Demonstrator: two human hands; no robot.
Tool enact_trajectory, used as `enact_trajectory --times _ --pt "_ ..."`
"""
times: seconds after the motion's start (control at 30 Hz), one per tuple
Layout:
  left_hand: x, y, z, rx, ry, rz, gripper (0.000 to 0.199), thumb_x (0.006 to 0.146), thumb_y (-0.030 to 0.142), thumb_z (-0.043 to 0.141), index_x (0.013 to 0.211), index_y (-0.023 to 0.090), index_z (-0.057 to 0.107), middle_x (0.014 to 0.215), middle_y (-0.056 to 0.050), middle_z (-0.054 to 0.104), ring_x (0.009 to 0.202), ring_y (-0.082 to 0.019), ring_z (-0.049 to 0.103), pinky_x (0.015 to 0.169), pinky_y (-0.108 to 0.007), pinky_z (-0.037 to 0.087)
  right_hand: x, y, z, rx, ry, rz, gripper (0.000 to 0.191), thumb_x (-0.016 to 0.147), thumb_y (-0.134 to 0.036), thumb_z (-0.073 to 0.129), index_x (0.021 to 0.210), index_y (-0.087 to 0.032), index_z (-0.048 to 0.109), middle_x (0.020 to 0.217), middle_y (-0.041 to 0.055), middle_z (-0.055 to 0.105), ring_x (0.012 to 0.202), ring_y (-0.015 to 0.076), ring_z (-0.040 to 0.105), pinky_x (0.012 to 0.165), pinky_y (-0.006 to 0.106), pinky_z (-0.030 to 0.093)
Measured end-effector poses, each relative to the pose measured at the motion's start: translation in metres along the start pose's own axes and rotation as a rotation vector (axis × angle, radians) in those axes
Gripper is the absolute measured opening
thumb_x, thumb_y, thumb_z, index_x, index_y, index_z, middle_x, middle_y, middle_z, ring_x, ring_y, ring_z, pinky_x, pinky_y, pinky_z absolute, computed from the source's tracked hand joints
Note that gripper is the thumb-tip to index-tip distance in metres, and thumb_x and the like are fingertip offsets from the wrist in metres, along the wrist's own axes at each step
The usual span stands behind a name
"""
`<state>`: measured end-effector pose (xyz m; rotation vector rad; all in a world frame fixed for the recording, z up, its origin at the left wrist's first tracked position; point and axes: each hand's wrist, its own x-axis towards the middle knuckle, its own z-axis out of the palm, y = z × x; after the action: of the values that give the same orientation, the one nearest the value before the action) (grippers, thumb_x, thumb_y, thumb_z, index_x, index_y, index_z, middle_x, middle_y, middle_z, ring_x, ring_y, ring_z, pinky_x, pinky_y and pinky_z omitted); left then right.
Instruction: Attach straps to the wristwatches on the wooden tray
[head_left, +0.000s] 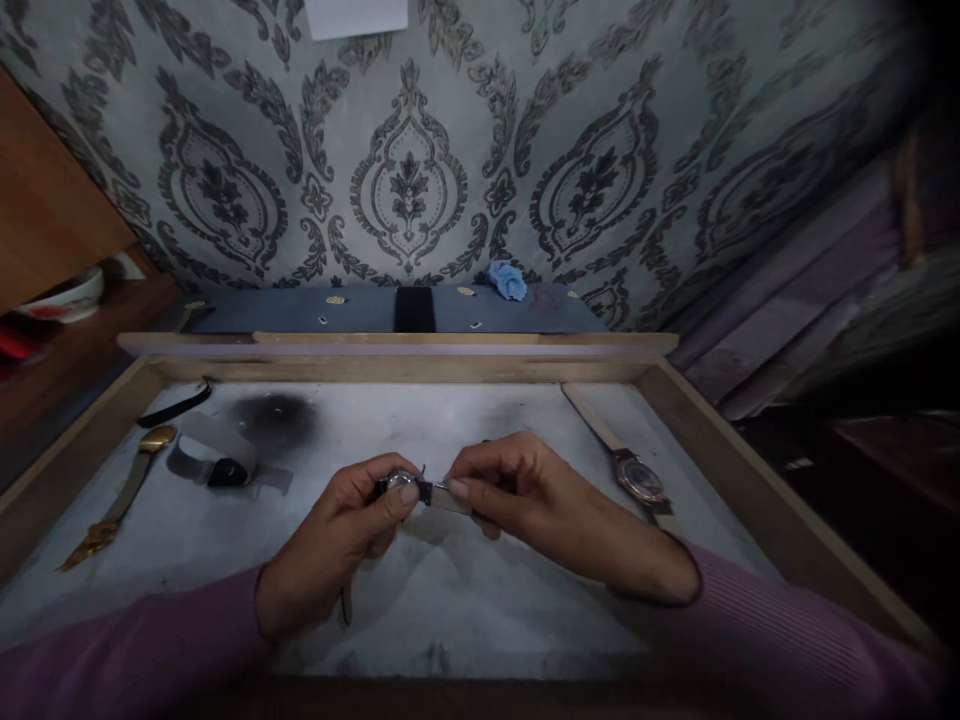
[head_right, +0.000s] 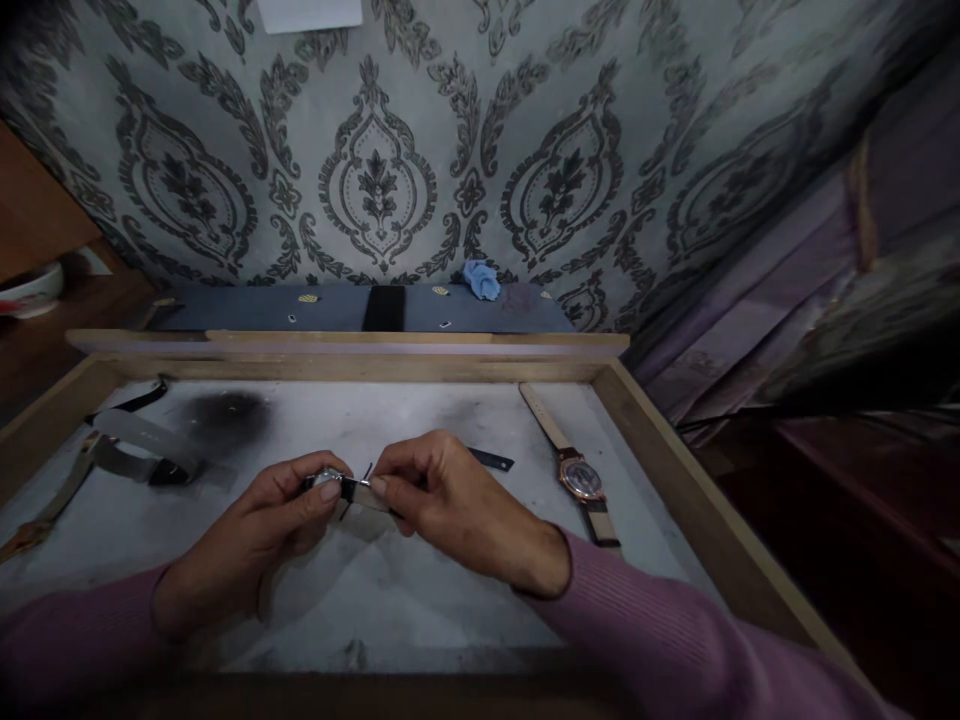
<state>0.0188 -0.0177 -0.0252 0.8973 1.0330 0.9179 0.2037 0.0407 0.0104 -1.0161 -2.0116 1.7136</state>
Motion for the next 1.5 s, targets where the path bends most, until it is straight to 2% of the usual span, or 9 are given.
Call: enact_trajectory --times 0.23,0.63,1.0,1.5 --pt "-0.0006 0.0007 -0.0001 -0.006 -0.011 -0.021 0.024 0.082 0.041 0.065 0.085 0.019 0.055 0.052 0.011 0.026 0.045 -0.006 0.015 0.04 -0.02 0.011 -0.0003 0.001 -0.0014 -0.005 -0.019 -0.012 0.024 0.084 -0.027 0.056 0.065 -0.013 0.06 0.049 -0.0049 0.044 0.046 0.0063 0.035 0.045 0.021 0.026" --pt "-0.0005 0.0004 -0.0029 0.039 -0.069 -0.044 0.023 0.084 0.04 0.063 0.082 0.019 0.054 0.05 0.011 0.025 0.044 -0.007 0.016 0.04 -0.021 0.012 -0.001 -0.0012 -0.0047 -0.061 -0.055 -0.05 0.028 0.085 -0.022 0.052 0.058 -0.014 0.052 0.049 -0.0056 0.043 0.045 0.0054 0.034 0.045 0.02 0.027" --pt "-0.0002 0.0008 -0.0026 0.039 -0.083 -0.056 0.023 0.083 0.039 0.065 0.084 0.019 0.054 0.048 0.012 0.025 0.043 -0.006 0.015 0.04 -0.02 0.011 0.0004 0.0007 -0.0085 -0.077 -0.107 -0.026 0.024 0.086 -0.022 0.05 0.067 -0.012 0.06 0.051 -0.0044 0.045 0.047 0.0065 0.036 0.046 0.02 0.028" --pt "0.0 0.0052 -0.0044 0.048 -0.093 -0.096 0.025 0.08 0.04 0.066 0.084 0.018 0.055 0.048 0.012 0.025 0.043 -0.006 0.016 0.039 -0.02 0.012 -0.0031 0.0 -0.0064 -0.184 -0.069 -0.132 0.024 0.086 -0.015 0.046 0.063 -0.014 0.054 0.053 -0.0059 0.036 0.048 0.0058 0.031 0.044 0.019 0.025"
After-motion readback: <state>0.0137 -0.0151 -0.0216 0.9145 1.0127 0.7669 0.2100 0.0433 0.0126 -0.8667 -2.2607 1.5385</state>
